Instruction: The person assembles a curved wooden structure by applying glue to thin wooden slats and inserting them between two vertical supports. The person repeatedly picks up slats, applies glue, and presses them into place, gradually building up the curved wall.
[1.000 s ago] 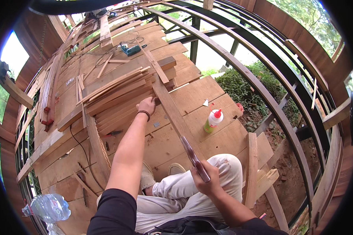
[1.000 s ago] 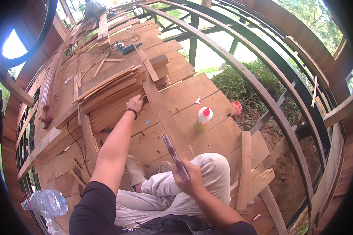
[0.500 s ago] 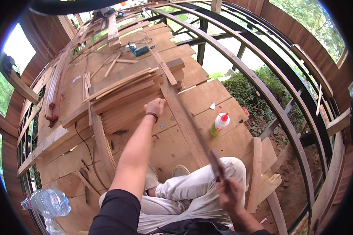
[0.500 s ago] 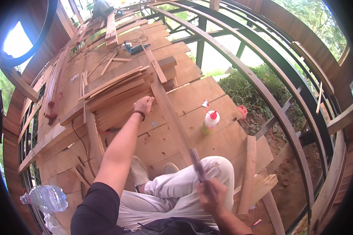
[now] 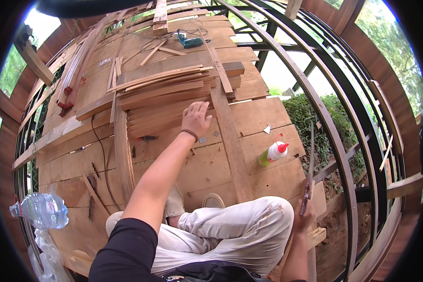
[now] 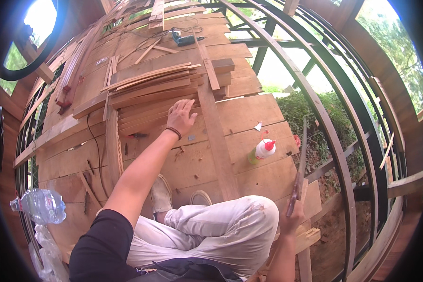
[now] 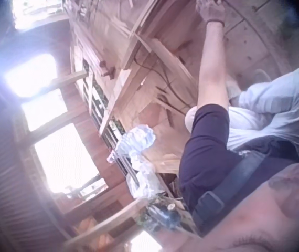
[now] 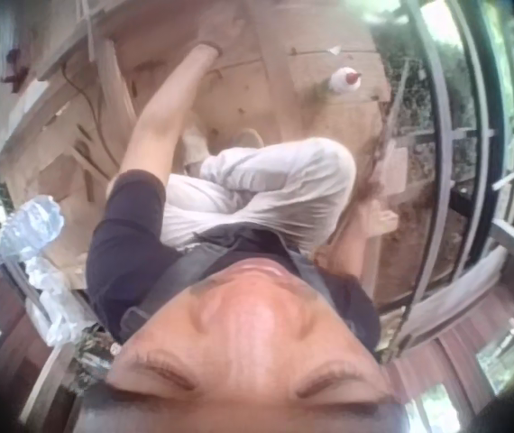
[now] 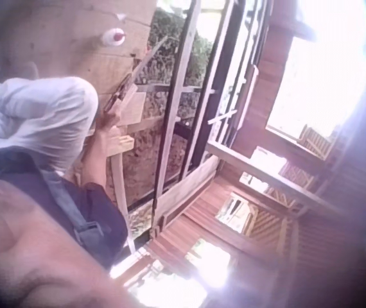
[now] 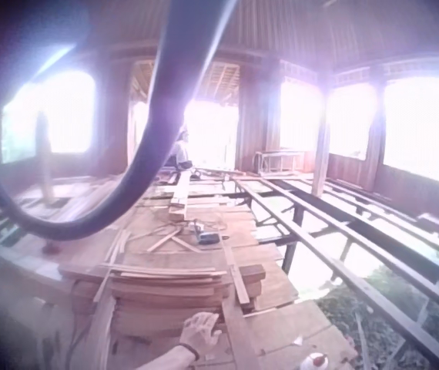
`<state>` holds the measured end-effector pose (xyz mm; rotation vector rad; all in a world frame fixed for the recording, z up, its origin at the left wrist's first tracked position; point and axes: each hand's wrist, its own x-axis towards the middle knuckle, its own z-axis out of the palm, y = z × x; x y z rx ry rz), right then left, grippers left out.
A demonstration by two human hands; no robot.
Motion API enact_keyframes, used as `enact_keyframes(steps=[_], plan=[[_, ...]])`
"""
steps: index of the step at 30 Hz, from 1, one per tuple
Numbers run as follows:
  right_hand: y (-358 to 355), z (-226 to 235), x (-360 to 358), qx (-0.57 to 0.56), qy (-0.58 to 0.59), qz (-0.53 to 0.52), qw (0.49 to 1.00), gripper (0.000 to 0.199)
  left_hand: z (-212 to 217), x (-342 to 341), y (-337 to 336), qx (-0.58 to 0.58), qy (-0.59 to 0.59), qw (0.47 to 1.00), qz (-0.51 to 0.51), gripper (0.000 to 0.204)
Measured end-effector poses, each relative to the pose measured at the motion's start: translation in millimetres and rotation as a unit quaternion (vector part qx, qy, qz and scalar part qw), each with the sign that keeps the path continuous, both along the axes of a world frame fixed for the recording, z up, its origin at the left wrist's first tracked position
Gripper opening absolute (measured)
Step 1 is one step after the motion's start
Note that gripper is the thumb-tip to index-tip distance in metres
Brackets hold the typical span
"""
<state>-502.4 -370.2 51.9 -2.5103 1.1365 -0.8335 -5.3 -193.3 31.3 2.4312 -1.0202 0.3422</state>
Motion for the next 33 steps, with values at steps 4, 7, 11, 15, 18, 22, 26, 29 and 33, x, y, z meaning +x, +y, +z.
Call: enact_keyframes(steps=[4, 7, 11, 15, 18, 22, 26, 29, 33], plan=[[-39.1, -82.6, -8.9, -0.026, 0.099, 0.093, 0.990, 0.010, -6.7, -5.8, -4.5, 0.126, 0.041, 0.991, -0.025, 0.066], [-37.2, -129.4, -9.2, -0.042, 0.129, 0.151, 0.979, 0.024, -13.1, 2.4, 4.7, 0.099, 0.011, 0.994, -0.042, 0.062], [-19.9, -168.0, -3.6, -0.029, 0.151, 0.148, 0.977, 0.026, -13.4, 15.6, 16.0, 0.071, 0.004, 0.997, -0.025, 0.054], [-19.9, -200.0, -11.9, -0.036, 0.216, 0.113, 0.969, 0.026, -6.4, 14.7, 13.0, 0.035, 0.023, 0.997, -0.058, 0.044], [-6.0, -177.5, 15.7, 0.014, 0.250, 0.123, 0.960, 0.027, -4.1, 17.8, 24.8, 0.055, 0.021, 0.996, -0.060, 0.043], [-2.9, -149.5, 30.8, 0.065, 0.278, 0.120, 0.951, 0.024, 3.7, 16.7, 27.0, 0.056, 0.017, 0.996, -0.072, 0.042], [2.7, -150.1, 30.4, 0.071, 0.294, 0.087, 0.949, 0.022, 0.4, 14.1, 20.5, 0.044, 0.008, 0.996, -0.074, 0.045], [2.4, -142.7, 37.1, 0.082, 0.302, 0.092, 0.945, 0.022, -3.7, 17.0, 20.8, 0.019, -0.008, 0.997, -0.079, 0.046], [0.6, -140.7, 36.0, 0.112, 0.344, 0.104, 0.926, 0.029, -7.8, 15.2, 22.5, 0.006, -0.020, 0.996, -0.082, 0.047]])
